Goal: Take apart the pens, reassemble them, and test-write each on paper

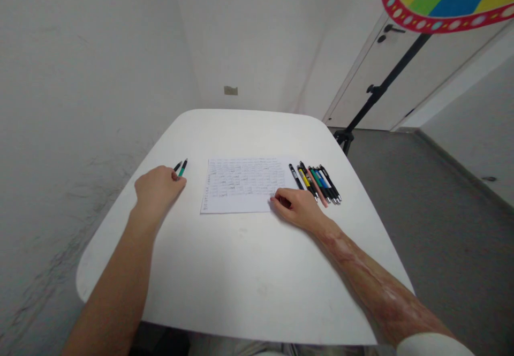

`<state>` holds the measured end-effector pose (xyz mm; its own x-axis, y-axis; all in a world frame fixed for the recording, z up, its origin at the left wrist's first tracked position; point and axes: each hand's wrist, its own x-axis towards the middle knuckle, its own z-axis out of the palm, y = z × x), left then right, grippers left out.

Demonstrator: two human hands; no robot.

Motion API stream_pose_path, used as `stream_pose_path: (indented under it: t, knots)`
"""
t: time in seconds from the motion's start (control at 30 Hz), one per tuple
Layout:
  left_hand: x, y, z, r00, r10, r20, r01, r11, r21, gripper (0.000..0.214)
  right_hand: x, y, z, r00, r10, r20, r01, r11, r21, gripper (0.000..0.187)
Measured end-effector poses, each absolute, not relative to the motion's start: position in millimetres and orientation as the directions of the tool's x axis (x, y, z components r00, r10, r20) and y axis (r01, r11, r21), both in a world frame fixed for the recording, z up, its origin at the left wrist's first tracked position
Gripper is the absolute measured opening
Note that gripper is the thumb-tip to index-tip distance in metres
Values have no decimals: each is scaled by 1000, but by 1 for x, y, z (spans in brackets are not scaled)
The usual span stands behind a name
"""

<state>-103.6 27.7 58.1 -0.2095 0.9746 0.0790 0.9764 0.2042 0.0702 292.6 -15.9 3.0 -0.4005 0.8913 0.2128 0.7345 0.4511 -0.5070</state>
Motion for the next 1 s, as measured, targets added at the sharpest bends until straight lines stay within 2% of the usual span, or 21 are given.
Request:
stream_pose_path:
  t: [0.07,0.17,0.27,0.33,0.4,0.53,0.77,0.87,1.0]
  knots:
    - [-94,25,61,-133,977,167,990,123,66,24,293,-16,3,-398,891,219,727,452,-517,32]
    - [-72,20,55,157,935,319,975,-198,99,25,294,-16,4,-363,902,235,700,430,-570,32]
    - [-42,15,37,487,803,343,835,-544,87,28,294,-15,7,-284,925,252,637,379,-671,38]
    - [-24,11,25,635,689,350,720,-691,54,30,291,-13,10,-245,934,261,546,356,-758,45]
    - [-11,9,16,707,604,366,644,-765,19,31,285,-11,13,-212,943,259,449,329,-831,50]
    - [-3,7,11,745,526,410,584,-811,-20,32,270,-9,13,-197,955,222,425,287,-858,53]
    - [-5,7,6,674,549,495,630,-777,4,31,263,-13,-4,-170,959,229,418,280,-864,54]
    - [-5,8,1,638,551,538,613,-786,78,28,265,-13,-7,-180,953,243,413,298,-861,49]
    - [-7,9,-3,589,586,557,545,-797,261,29,266,-13,-9,-199,940,278,438,339,-833,44]
